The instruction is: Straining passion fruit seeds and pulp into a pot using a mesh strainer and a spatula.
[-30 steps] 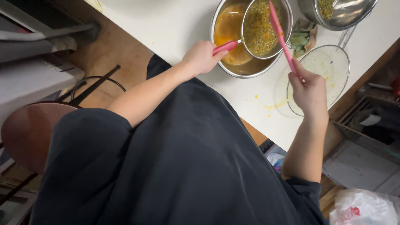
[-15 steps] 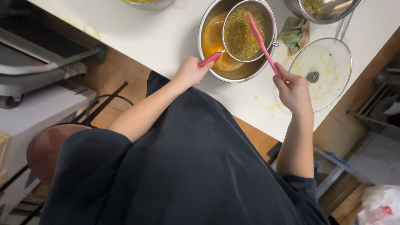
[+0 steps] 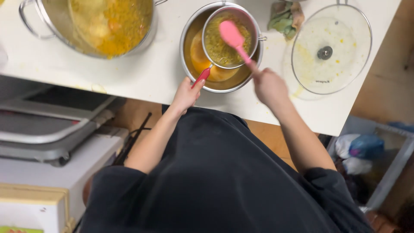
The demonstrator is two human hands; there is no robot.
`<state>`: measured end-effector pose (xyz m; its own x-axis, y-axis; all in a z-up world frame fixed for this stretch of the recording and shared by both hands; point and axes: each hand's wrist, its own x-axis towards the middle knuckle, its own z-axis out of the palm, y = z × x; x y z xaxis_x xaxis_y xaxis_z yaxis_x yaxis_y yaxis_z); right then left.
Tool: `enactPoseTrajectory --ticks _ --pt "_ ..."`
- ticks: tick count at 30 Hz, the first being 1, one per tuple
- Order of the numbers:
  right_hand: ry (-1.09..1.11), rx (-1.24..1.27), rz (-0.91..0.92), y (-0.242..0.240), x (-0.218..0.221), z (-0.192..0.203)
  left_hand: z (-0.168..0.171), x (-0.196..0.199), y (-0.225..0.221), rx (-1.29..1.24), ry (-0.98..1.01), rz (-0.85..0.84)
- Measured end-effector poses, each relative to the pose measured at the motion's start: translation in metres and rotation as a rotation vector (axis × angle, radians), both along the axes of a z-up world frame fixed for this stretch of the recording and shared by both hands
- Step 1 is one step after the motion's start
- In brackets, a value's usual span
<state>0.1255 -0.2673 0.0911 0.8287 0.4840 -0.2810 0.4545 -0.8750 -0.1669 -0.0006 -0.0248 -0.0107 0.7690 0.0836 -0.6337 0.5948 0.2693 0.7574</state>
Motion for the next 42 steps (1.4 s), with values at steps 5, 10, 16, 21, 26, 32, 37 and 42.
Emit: enactPoseTrajectory --ticks 5,10,16,21,26,32,37,42 --pt "0.119 -0.055 0.123 0.007 -0.001 0.012 0.008 0.002 0.005 0.056 0.040 -0.046" --pt "0.180 -0.231 0.092 -0.001 0.006 0.056 0.000 0.004 0.004 0.109 0.023 -0.030" --pt "0.147 -0.090 0.068 0.017 0.006 0.017 0.011 0.005 0.005 0.136 0.089 -0.066" --pt "0.202 -0.231 0.154 0.015 0.020 0.030 -0.005 0.001 0.004 0.125 0.029 -0.030" --pt "0.189 -0.254 0.107 0.016 0.026 0.068 -0.005 0.003 0.007 0.153 0.035 -0.050" --pt "0.168 -0.147 0.099 0.026 0.034 0.018 0.005 0.005 0.008 0.099 0.049 -0.039" --pt "0.224 -0.313 0.152 0.026 0.043 0.048 0.009 0.003 0.009 0.120 0.053 -0.062" --pt "0.163 -0.277 0.116 0.026 0.041 0.085 0.007 0.006 0.010 0.127 0.058 -0.061"
